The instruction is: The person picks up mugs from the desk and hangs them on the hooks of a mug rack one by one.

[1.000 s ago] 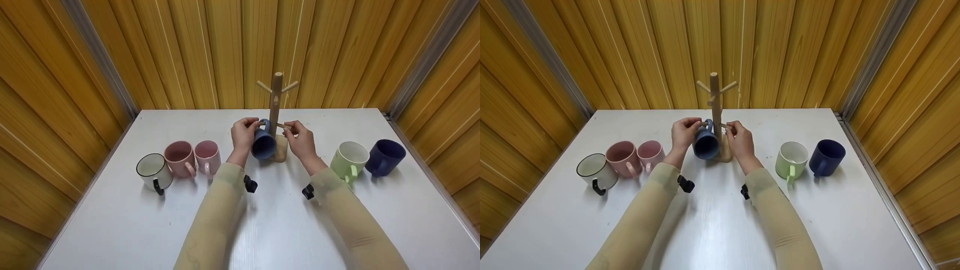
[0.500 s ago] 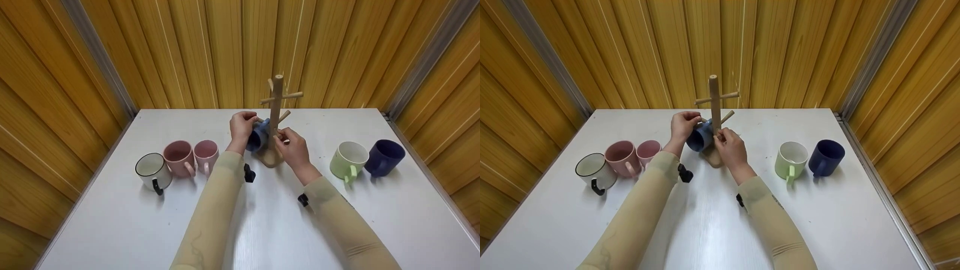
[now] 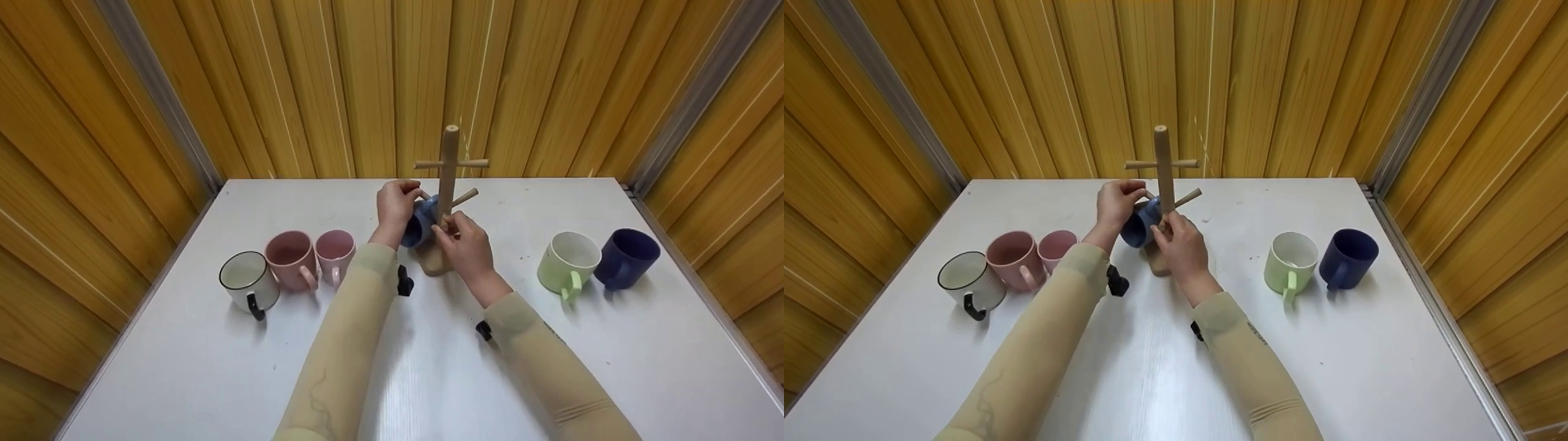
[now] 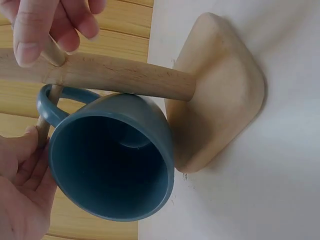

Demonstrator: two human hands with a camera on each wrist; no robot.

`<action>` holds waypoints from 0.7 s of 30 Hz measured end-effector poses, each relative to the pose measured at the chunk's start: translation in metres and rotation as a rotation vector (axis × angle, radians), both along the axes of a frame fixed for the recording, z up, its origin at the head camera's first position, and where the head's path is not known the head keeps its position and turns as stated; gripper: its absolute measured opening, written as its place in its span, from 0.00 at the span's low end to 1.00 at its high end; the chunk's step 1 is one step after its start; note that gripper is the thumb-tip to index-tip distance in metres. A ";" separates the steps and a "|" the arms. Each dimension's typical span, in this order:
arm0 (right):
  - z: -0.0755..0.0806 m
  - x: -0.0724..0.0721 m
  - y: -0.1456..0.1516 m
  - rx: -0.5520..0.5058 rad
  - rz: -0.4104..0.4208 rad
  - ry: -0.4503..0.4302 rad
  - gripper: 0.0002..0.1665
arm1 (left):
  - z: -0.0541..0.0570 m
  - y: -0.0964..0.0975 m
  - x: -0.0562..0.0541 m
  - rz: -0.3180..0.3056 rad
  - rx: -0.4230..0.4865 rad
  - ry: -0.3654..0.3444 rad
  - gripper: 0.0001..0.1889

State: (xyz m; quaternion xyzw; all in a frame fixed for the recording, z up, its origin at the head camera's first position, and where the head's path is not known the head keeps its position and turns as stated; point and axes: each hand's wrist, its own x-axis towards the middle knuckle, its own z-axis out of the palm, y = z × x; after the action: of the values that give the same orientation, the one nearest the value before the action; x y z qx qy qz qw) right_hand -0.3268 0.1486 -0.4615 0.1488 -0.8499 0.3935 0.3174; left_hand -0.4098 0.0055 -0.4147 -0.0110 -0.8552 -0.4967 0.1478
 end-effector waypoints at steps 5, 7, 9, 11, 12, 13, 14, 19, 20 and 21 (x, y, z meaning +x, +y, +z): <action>0.000 0.001 0.003 0.033 -0.015 0.003 0.13 | -0.018 0.008 0.021 0.010 0.057 0.339 0.13; -0.001 0.001 0.005 0.035 -0.008 0.000 0.12 | -0.028 0.012 0.031 -0.064 0.099 0.467 0.12; -0.002 0.001 0.007 0.030 0.005 -0.004 0.10 | -0.037 0.015 0.041 -0.167 0.135 0.530 0.11; -0.001 0.001 0.011 0.024 0.028 -0.010 0.09 | -0.046 0.017 0.045 -0.238 0.147 0.545 0.10; -0.001 0.001 0.013 0.021 0.043 -0.017 0.09 | -0.050 0.018 0.047 -0.257 0.153 0.541 0.09; 0.000 0.002 0.015 0.023 0.058 -0.029 0.10 | -0.054 0.018 0.048 -0.267 0.157 0.534 0.09; 0.000 0.003 0.018 0.026 0.075 -0.048 0.12 | -0.057 0.019 0.048 -0.274 0.166 0.520 0.09; 0.007 0.014 0.037 0.093 0.150 -0.179 0.25 | -0.068 0.022 0.048 -0.326 0.251 0.487 0.10; 0.010 0.017 0.042 0.112 0.165 -0.209 0.29 | -0.068 0.022 0.048 -0.340 0.265 0.485 0.10; 0.013 0.020 0.047 0.134 0.177 -0.235 0.31 | -0.069 0.023 0.048 -0.351 0.279 0.483 0.10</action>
State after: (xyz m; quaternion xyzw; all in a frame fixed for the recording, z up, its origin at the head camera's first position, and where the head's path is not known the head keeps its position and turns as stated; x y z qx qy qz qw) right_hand -0.3064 0.1956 -0.4484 0.1970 -0.8890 0.3773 0.1690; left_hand -0.3614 0.0283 -0.4841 -0.2554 -0.7042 -0.6101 0.2583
